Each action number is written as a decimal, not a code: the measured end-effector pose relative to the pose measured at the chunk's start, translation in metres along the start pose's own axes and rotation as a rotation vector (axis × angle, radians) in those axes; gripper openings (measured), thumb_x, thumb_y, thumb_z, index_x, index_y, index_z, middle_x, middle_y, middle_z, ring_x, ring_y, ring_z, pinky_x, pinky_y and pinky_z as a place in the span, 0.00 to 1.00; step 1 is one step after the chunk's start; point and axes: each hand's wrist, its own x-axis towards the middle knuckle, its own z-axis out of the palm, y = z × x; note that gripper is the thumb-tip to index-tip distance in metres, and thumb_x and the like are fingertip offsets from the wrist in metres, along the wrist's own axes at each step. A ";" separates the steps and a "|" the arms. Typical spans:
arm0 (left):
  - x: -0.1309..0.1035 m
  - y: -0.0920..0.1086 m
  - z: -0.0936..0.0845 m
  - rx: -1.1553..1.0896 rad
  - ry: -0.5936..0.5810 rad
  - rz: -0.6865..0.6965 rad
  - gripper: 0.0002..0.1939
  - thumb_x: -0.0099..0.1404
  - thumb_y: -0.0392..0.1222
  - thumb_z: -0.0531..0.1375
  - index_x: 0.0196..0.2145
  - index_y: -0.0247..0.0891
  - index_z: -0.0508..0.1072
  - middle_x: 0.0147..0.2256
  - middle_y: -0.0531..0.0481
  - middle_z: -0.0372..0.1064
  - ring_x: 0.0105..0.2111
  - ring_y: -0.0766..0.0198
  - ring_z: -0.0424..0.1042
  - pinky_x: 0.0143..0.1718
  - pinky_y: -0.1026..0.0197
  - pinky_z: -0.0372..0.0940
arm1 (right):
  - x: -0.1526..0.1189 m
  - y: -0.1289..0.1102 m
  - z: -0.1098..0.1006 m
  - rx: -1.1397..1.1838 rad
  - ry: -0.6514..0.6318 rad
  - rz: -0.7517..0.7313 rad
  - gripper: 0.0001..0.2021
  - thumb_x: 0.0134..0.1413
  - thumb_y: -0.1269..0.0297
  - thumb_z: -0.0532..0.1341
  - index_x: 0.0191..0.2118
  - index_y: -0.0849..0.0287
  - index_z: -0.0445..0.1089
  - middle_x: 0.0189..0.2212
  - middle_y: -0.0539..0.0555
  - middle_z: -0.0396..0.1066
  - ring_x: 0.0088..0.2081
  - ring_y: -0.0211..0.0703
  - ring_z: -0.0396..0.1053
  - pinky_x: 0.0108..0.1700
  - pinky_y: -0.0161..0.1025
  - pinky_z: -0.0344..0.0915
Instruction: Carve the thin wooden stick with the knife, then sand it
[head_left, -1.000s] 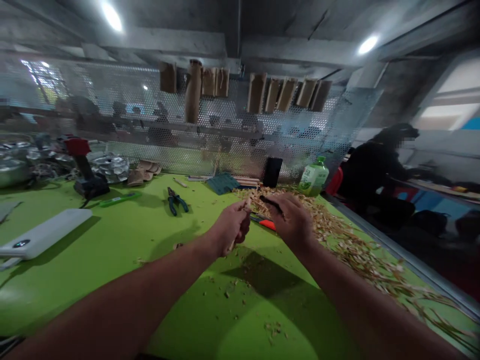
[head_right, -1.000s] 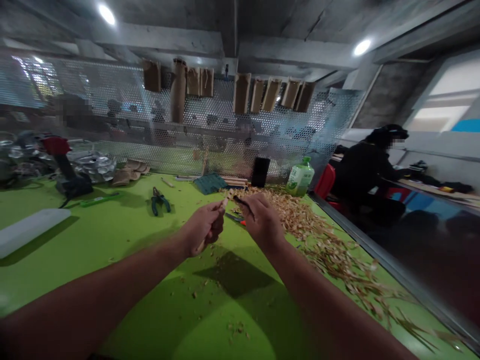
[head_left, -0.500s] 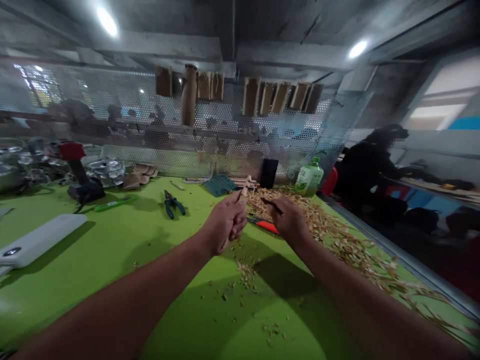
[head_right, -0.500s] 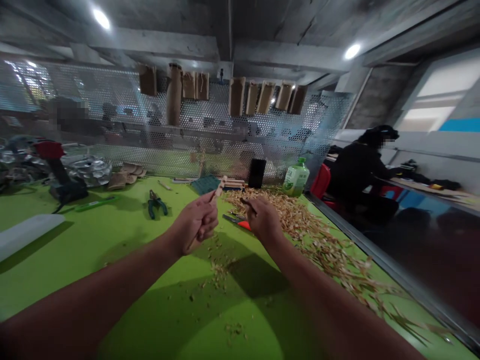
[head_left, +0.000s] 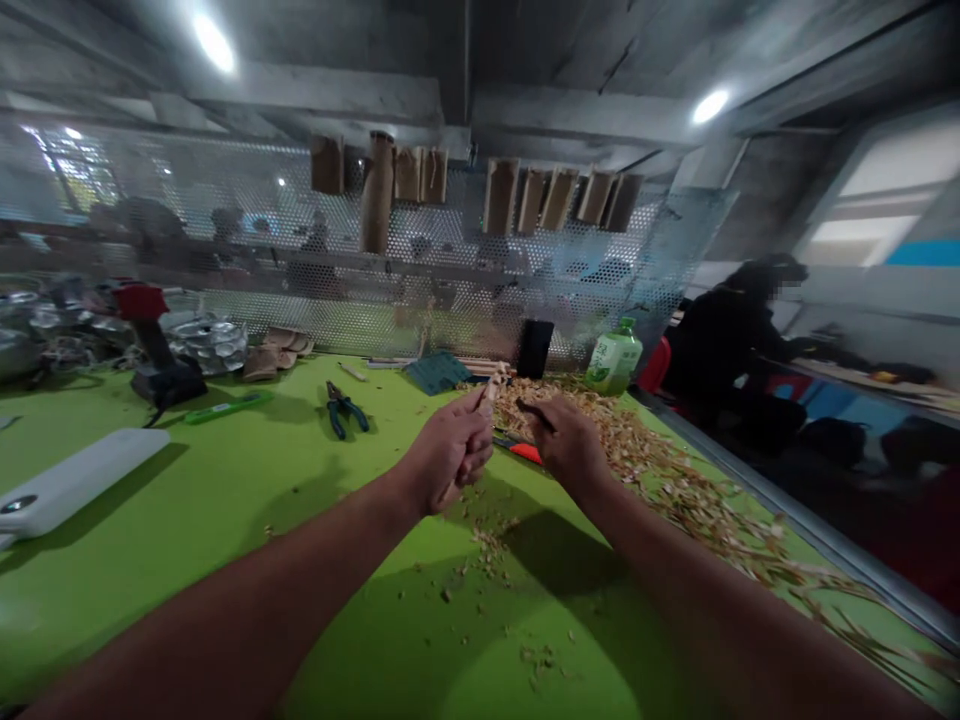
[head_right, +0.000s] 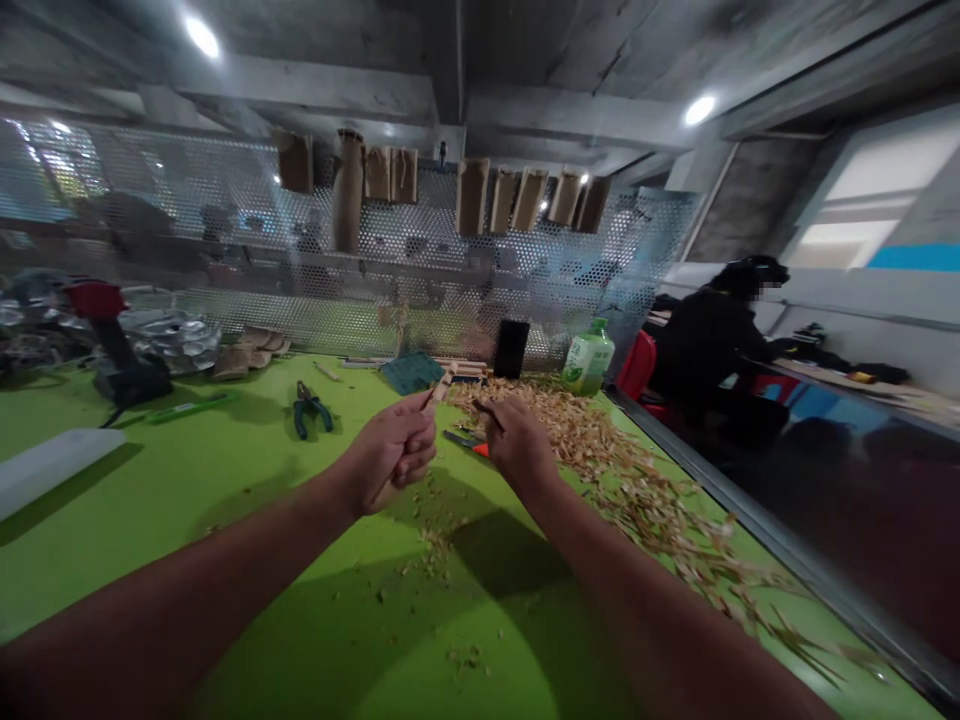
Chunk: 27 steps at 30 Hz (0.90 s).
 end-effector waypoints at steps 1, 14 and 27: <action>0.001 -0.001 -0.001 -0.004 0.015 -0.015 0.06 0.61 0.38 0.56 0.35 0.41 0.61 0.20 0.63 0.50 0.12 0.77 0.44 0.11 0.73 0.41 | 0.001 -0.004 -0.002 0.007 0.040 0.001 0.09 0.61 0.67 0.54 0.36 0.59 0.72 0.28 0.54 0.69 0.32 0.44 0.66 0.36 0.41 0.65; 0.003 -0.016 0.005 0.057 0.046 -0.091 0.07 0.62 0.42 0.57 0.37 0.41 0.62 0.18 0.64 0.50 0.11 0.77 0.43 0.10 0.72 0.39 | -0.003 0.003 0.007 -0.012 -0.063 -0.107 0.09 0.60 0.69 0.55 0.39 0.59 0.73 0.29 0.55 0.70 0.32 0.44 0.67 0.35 0.39 0.64; 0.009 -0.029 -0.001 0.272 0.111 -0.020 0.15 0.63 0.54 0.56 0.34 0.39 0.65 0.14 0.63 0.50 0.10 0.75 0.44 0.10 0.71 0.40 | 0.003 -0.020 -0.013 0.119 0.115 -0.093 0.07 0.60 0.68 0.57 0.40 0.56 0.73 0.31 0.54 0.72 0.34 0.43 0.69 0.37 0.40 0.66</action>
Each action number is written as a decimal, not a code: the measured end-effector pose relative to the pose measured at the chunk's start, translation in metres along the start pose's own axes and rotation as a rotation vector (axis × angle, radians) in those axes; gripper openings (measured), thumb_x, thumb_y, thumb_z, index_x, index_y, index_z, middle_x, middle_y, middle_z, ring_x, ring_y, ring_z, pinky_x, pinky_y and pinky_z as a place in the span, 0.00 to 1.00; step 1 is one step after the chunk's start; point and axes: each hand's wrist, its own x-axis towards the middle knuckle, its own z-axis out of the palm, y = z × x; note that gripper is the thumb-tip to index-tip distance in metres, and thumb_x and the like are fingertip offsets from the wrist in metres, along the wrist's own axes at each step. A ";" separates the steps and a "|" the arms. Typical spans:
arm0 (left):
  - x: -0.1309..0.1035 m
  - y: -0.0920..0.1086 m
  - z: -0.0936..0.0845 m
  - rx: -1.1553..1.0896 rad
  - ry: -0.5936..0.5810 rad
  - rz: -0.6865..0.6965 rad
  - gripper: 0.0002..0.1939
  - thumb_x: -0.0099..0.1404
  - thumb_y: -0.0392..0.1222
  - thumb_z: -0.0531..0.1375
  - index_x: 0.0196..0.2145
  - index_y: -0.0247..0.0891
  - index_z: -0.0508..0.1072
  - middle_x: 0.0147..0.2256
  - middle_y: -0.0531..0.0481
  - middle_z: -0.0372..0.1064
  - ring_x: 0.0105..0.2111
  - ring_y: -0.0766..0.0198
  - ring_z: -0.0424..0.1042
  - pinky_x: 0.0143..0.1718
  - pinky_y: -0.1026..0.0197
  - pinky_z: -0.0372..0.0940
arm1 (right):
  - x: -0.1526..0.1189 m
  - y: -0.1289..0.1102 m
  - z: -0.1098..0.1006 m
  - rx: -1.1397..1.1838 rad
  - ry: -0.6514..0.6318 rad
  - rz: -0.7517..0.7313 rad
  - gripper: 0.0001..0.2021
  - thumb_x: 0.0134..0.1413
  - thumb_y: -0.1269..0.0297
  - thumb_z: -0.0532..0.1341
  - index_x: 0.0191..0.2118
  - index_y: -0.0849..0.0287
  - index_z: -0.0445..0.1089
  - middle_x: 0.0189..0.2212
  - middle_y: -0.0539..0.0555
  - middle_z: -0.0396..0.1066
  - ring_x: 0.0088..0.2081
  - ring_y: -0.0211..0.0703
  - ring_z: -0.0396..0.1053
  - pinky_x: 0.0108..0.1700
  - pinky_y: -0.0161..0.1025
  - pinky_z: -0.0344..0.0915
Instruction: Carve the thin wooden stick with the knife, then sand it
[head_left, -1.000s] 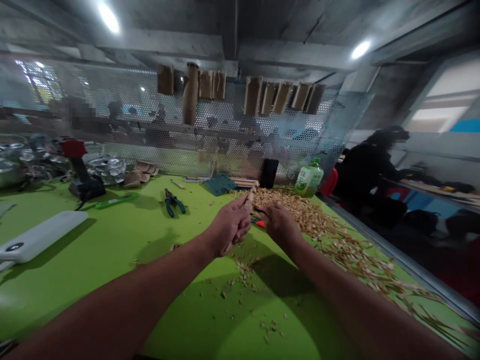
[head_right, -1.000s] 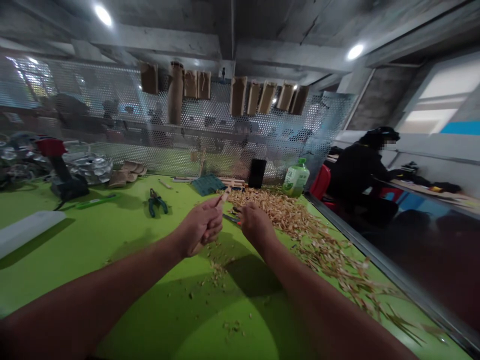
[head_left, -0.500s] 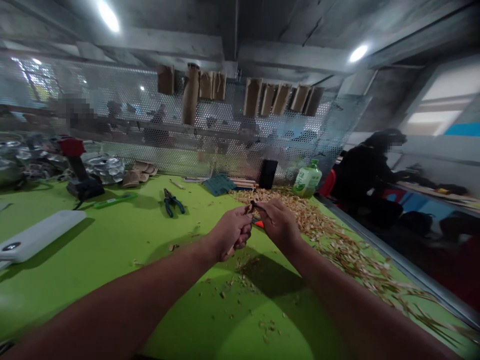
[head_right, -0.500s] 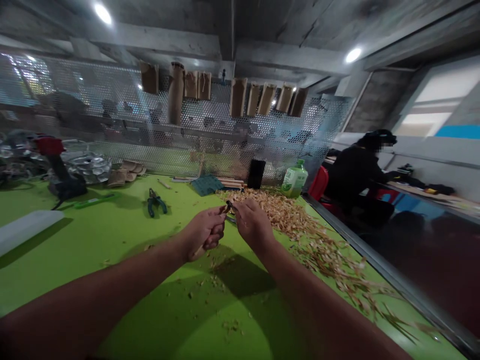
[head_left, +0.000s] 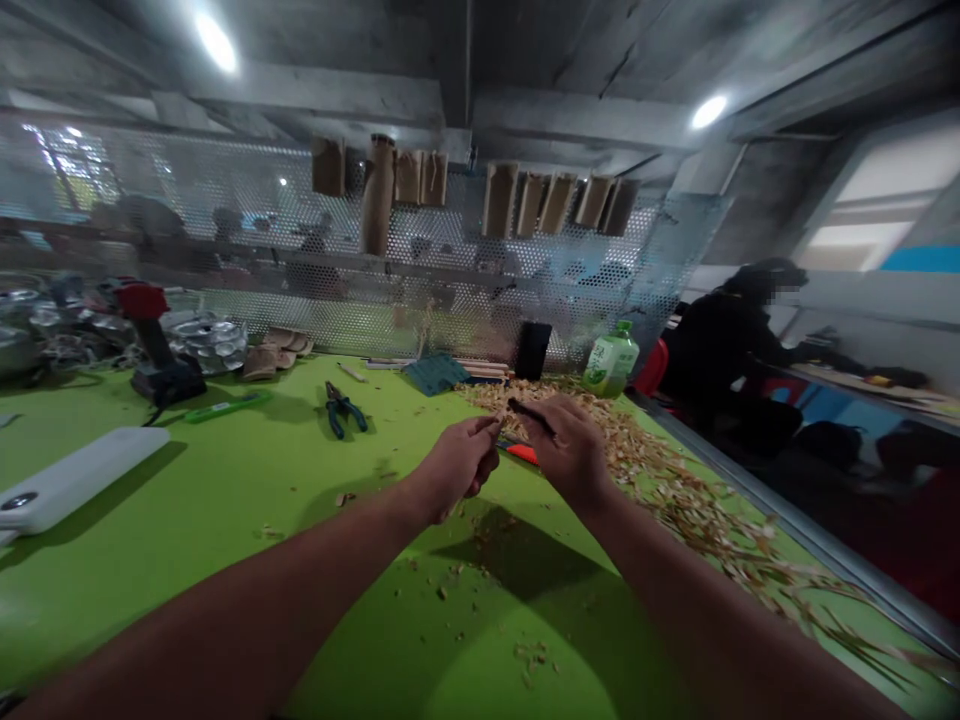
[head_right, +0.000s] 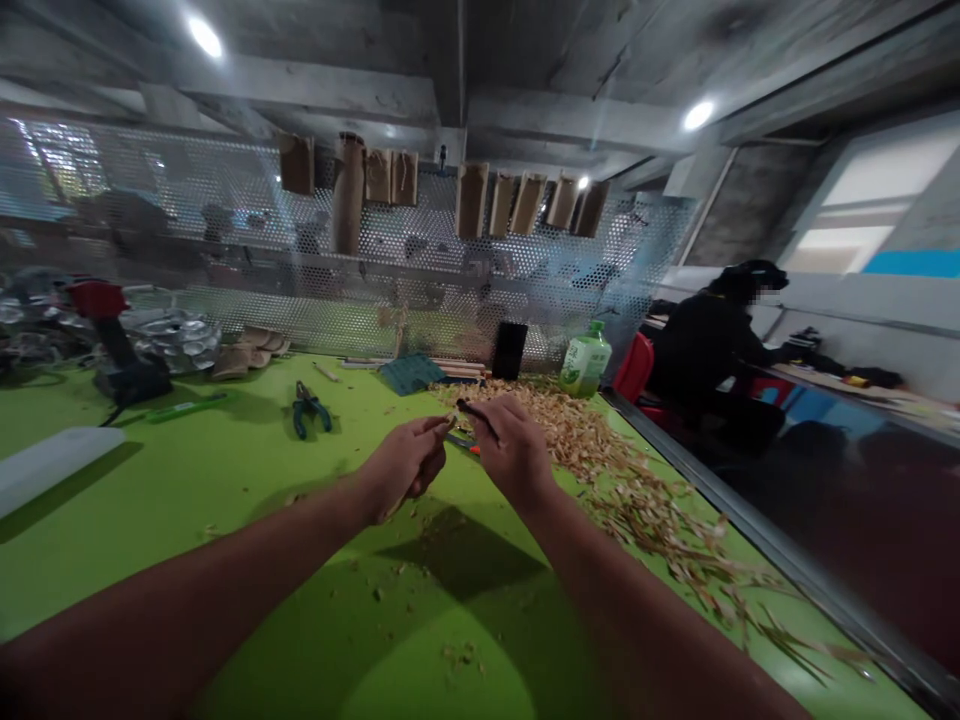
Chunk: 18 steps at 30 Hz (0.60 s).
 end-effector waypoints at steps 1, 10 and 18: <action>-0.001 0.001 0.002 -0.008 -0.012 -0.014 0.14 0.64 0.54 0.56 0.36 0.39 0.65 0.14 0.64 0.50 0.10 0.75 0.44 0.10 0.71 0.40 | -0.001 -0.002 0.003 -0.005 -0.027 0.003 0.07 0.61 0.68 0.57 0.40 0.56 0.73 0.30 0.54 0.71 0.34 0.43 0.68 0.37 0.39 0.66; -0.009 0.024 -0.002 0.031 0.078 0.104 0.12 0.65 0.49 0.55 0.39 0.38 0.67 0.17 0.62 0.55 0.11 0.76 0.49 0.11 0.72 0.46 | -0.007 0.031 0.008 -0.163 -0.147 0.112 0.09 0.56 0.70 0.57 0.27 0.58 0.71 0.23 0.52 0.66 0.27 0.42 0.64 0.30 0.37 0.62; 0.001 0.003 -0.006 0.086 0.051 0.009 0.12 0.61 0.46 0.59 0.40 0.38 0.70 0.23 0.57 0.66 0.11 0.77 0.52 0.10 0.71 0.48 | -0.003 0.007 -0.001 0.003 0.005 0.010 0.06 0.59 0.67 0.58 0.38 0.56 0.72 0.30 0.53 0.71 0.33 0.43 0.68 0.36 0.40 0.66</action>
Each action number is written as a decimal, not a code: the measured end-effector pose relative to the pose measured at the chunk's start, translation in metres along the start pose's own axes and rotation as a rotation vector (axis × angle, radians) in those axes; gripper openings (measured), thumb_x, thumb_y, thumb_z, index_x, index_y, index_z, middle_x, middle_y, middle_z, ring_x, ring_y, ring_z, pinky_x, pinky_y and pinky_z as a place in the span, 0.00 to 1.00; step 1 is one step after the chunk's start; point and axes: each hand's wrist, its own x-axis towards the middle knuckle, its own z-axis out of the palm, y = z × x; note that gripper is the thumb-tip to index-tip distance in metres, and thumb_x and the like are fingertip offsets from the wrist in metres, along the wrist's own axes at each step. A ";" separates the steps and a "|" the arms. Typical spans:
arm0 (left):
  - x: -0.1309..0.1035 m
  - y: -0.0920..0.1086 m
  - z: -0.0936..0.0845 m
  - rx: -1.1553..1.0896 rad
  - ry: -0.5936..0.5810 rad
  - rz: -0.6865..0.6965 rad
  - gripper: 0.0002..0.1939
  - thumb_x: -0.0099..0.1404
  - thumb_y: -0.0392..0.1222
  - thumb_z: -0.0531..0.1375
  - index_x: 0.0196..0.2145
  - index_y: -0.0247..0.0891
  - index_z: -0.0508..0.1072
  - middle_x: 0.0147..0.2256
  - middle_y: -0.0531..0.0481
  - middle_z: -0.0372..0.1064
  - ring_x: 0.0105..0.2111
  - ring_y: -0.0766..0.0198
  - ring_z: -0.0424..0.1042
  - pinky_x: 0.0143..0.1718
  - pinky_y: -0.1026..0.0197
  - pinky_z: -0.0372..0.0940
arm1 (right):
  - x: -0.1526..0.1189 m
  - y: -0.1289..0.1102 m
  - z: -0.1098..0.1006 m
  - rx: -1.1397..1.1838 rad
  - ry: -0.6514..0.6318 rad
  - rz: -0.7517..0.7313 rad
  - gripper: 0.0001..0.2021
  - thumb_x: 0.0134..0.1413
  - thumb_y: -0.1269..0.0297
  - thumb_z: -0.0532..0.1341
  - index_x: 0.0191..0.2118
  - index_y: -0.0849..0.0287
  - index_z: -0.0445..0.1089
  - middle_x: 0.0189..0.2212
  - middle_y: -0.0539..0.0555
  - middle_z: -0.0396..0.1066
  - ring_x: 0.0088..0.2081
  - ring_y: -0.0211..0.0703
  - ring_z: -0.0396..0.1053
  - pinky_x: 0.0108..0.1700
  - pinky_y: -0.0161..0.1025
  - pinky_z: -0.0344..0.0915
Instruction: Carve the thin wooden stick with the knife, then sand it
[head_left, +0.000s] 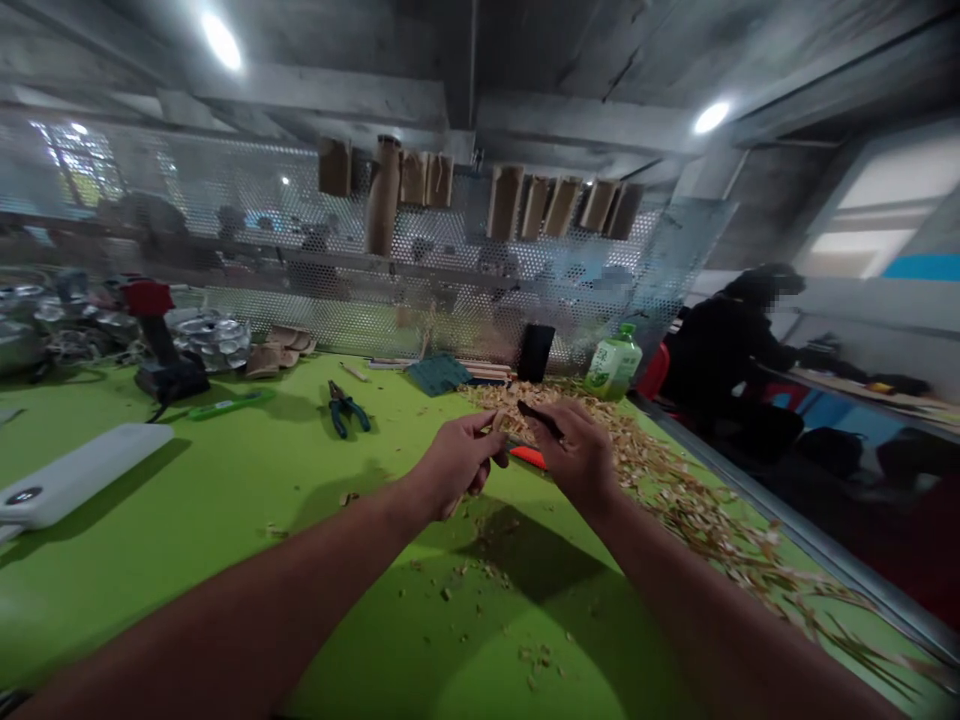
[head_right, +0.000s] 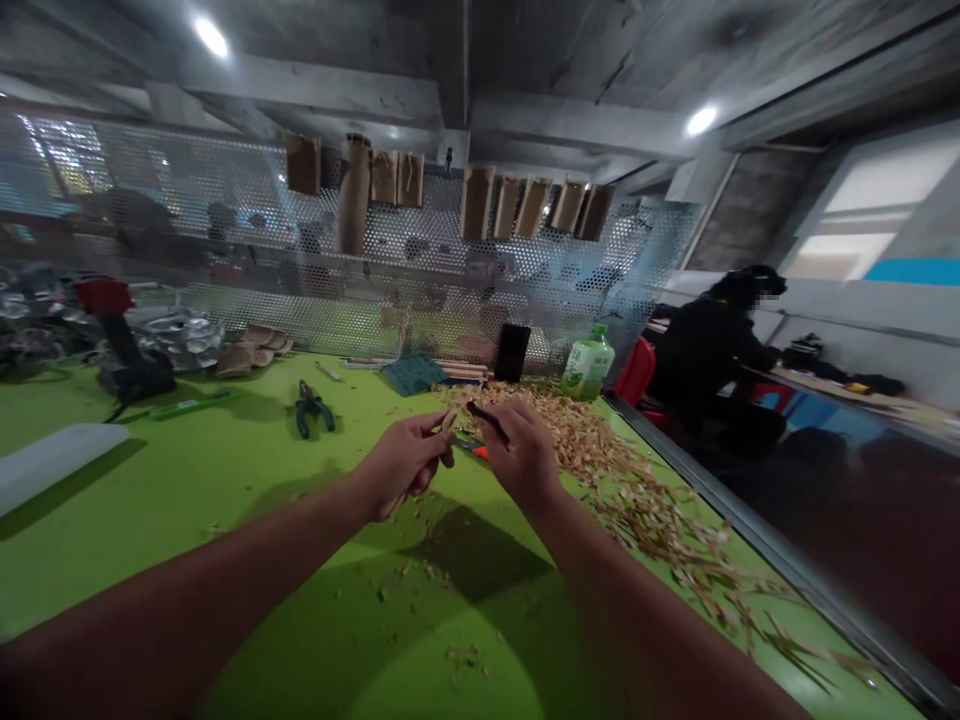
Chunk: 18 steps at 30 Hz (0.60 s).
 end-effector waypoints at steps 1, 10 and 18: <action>-0.001 -0.001 0.001 -0.018 -0.001 -0.006 0.13 0.61 0.48 0.59 0.40 0.39 0.70 0.22 0.58 0.64 0.10 0.77 0.50 0.10 0.72 0.46 | -0.001 -0.001 0.001 0.017 -0.009 -0.006 0.06 0.59 0.67 0.58 0.40 0.56 0.73 0.30 0.53 0.71 0.34 0.43 0.68 0.37 0.41 0.67; -0.003 -0.003 0.012 -0.068 0.016 -0.086 0.11 0.65 0.46 0.56 0.39 0.37 0.71 0.15 0.62 0.49 0.10 0.75 0.43 0.09 0.70 0.40 | -0.006 -0.008 0.010 -0.164 -0.207 -0.023 0.11 0.60 0.69 0.55 0.44 0.54 0.73 0.36 0.56 0.73 0.37 0.44 0.70 0.39 0.39 0.67; -0.007 0.019 0.002 -0.071 0.182 0.023 0.14 0.64 0.42 0.55 0.47 0.39 0.70 0.20 0.60 0.55 0.11 0.76 0.48 0.11 0.71 0.45 | -0.004 0.018 0.005 -0.309 -0.225 0.074 0.11 0.59 0.71 0.55 0.28 0.59 0.73 0.25 0.55 0.68 0.29 0.43 0.66 0.31 0.37 0.64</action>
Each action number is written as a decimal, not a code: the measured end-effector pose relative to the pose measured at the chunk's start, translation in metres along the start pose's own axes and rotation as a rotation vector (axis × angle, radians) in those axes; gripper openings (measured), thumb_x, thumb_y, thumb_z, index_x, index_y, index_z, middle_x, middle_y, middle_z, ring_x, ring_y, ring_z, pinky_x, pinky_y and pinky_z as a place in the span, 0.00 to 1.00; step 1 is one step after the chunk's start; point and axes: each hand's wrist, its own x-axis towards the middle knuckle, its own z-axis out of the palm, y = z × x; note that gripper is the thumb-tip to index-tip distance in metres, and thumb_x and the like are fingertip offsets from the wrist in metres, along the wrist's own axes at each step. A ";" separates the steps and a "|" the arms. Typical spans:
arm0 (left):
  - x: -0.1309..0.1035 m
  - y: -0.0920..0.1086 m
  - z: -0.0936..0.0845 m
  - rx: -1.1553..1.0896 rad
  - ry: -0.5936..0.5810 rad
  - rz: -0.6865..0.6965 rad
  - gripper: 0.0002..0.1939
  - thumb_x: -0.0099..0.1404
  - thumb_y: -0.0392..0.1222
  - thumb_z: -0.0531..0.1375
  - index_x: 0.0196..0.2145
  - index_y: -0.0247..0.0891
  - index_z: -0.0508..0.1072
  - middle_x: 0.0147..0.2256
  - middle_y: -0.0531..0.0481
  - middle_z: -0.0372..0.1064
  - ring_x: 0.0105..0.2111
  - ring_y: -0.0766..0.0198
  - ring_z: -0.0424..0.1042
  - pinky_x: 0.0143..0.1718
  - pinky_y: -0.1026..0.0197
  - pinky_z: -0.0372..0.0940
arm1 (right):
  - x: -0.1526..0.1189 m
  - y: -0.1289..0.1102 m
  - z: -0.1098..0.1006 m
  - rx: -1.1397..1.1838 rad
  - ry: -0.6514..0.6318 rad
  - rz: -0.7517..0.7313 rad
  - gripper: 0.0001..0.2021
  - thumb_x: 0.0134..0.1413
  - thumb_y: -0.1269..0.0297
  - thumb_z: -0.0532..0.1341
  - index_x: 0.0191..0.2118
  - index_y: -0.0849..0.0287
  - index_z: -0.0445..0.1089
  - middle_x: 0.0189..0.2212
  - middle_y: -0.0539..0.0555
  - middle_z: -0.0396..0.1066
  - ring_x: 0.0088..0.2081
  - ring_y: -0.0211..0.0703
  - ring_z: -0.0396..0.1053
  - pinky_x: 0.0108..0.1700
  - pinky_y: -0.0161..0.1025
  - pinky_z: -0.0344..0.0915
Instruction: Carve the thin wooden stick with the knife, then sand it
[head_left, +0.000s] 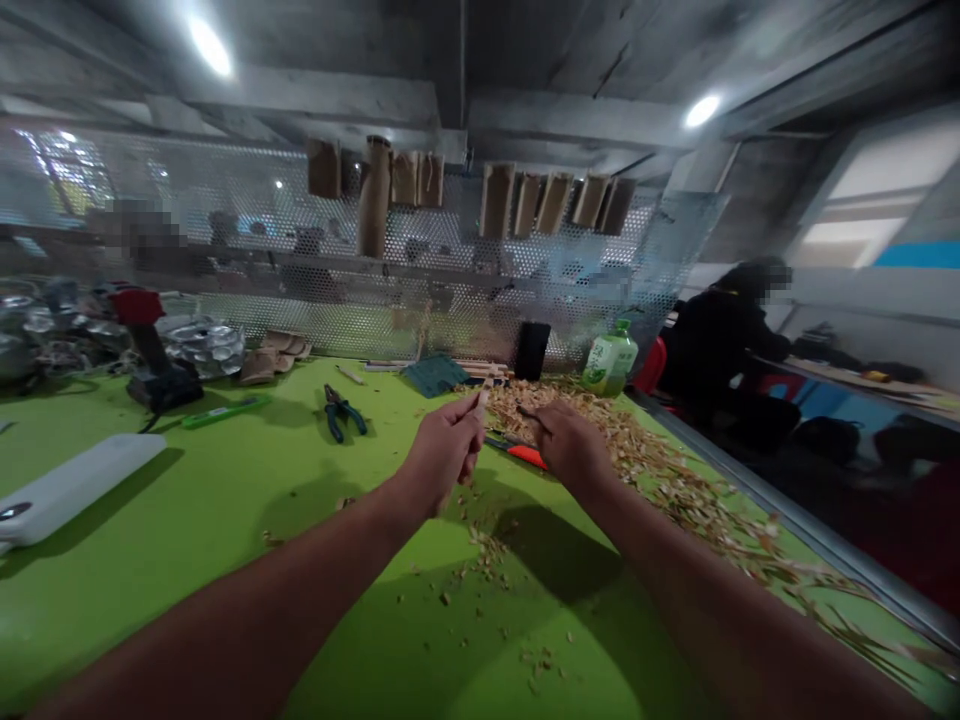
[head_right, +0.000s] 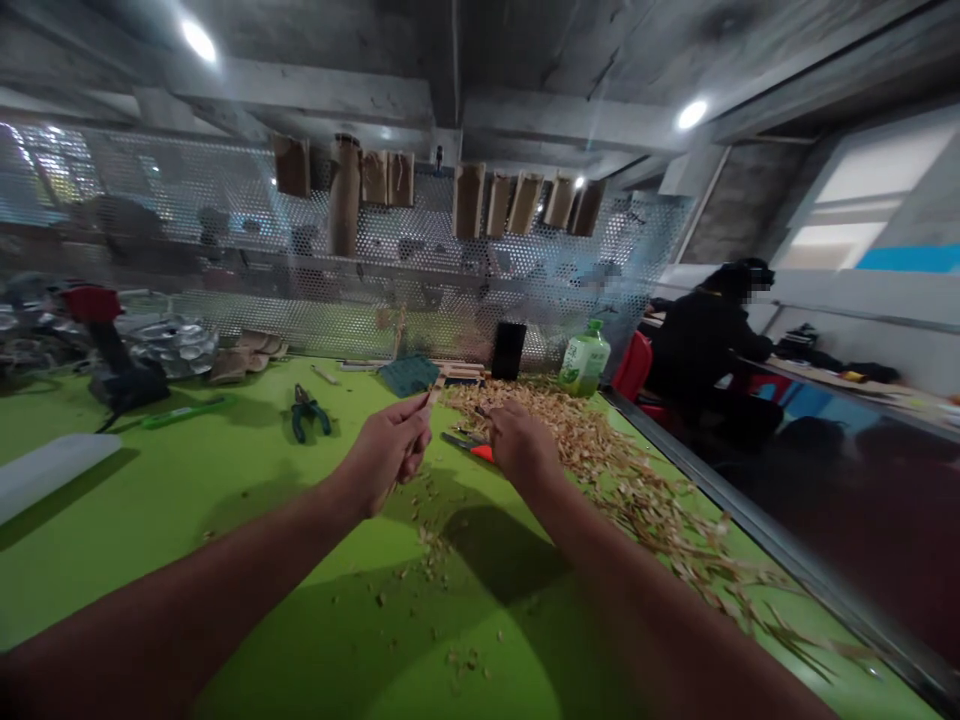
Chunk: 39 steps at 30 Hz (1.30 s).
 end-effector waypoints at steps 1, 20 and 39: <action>0.001 0.000 -0.001 -0.003 -0.008 0.003 0.13 0.64 0.42 0.56 0.46 0.39 0.71 0.20 0.60 0.55 0.11 0.76 0.49 0.11 0.71 0.46 | 0.001 0.001 -0.001 0.015 0.031 0.005 0.11 0.60 0.69 0.54 0.32 0.60 0.73 0.27 0.56 0.69 0.31 0.43 0.67 0.33 0.38 0.65; 0.001 -0.006 0.002 0.071 0.083 0.071 0.18 0.62 0.44 0.57 0.50 0.40 0.72 0.19 0.61 0.54 0.12 0.76 0.50 0.13 0.71 0.47 | -0.001 -0.004 0.002 0.021 -0.058 -0.002 0.11 0.58 0.71 0.54 0.29 0.58 0.73 0.25 0.55 0.68 0.27 0.43 0.65 0.30 0.38 0.63; -0.005 -0.013 0.014 -0.093 0.005 -0.088 0.12 0.62 0.47 0.59 0.39 0.37 0.72 0.17 0.61 0.52 0.11 0.77 0.46 0.12 0.71 0.40 | -0.002 -0.011 0.002 0.100 -0.010 -0.104 0.09 0.58 0.71 0.56 0.40 0.57 0.73 0.31 0.55 0.69 0.34 0.44 0.67 0.35 0.38 0.64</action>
